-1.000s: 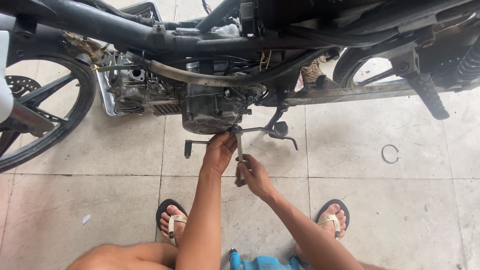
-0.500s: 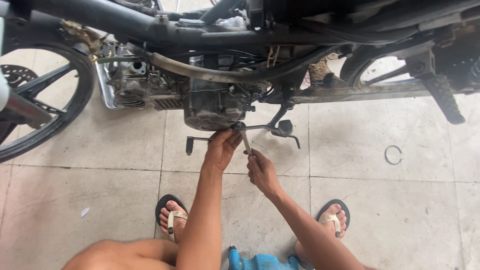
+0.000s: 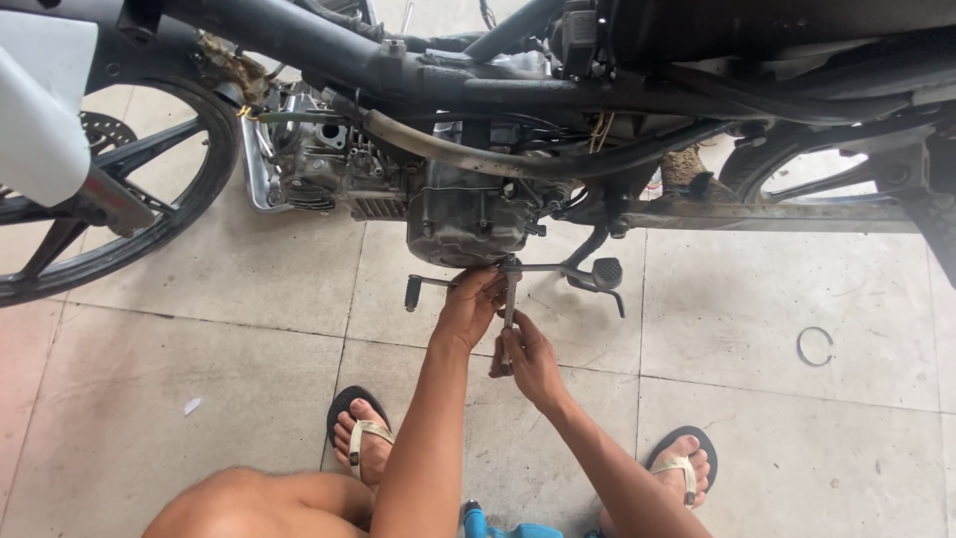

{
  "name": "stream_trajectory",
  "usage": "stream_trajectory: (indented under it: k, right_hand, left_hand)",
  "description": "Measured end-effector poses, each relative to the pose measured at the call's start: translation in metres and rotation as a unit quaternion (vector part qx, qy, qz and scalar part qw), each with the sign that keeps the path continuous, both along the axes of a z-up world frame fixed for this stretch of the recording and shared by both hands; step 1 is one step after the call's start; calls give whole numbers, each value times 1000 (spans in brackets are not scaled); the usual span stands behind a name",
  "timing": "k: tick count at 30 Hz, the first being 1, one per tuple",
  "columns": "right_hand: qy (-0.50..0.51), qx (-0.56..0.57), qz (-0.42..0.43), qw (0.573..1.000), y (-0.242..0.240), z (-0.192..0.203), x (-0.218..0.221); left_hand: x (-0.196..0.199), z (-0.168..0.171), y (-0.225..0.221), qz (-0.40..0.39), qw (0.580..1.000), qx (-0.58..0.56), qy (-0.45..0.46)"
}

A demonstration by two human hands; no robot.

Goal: Loosening or tightening bolts on a motorcycle engine and kickstand using a wrench

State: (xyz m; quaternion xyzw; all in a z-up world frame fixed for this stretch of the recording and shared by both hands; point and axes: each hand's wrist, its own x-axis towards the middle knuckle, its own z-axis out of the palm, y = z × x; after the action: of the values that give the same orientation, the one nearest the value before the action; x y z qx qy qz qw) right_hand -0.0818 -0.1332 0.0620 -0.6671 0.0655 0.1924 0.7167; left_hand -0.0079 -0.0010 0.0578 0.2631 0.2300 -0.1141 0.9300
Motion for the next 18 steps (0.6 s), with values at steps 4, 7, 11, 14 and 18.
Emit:
stream_trajectory:
  k: [4, 7, 11, 14, 18]
  right_hand:
    - [-4, 44, -22, 999, -12, -10, 1]
    - [20, 65, -37, 997, -16, -11, 0]
    - [-44, -45, -9, 998, -53, -10, 20]
    - [-29, -12, -37, 999, -32, 10, 11]
    - [-3, 69, -69, 995, 5, -1, -4]
  left_hand:
    - [5, 3, -4, -8, 1000, 5, 12]
    - [3, -17, -2, -5, 1000, 11, 16]
    - [5, -45, -1, 3, 1000, 8, 20]
    - [7, -48, 0, 4, 1000, 7, 15]
    - [6, -35, 0, 0, 1000, 23, 18]
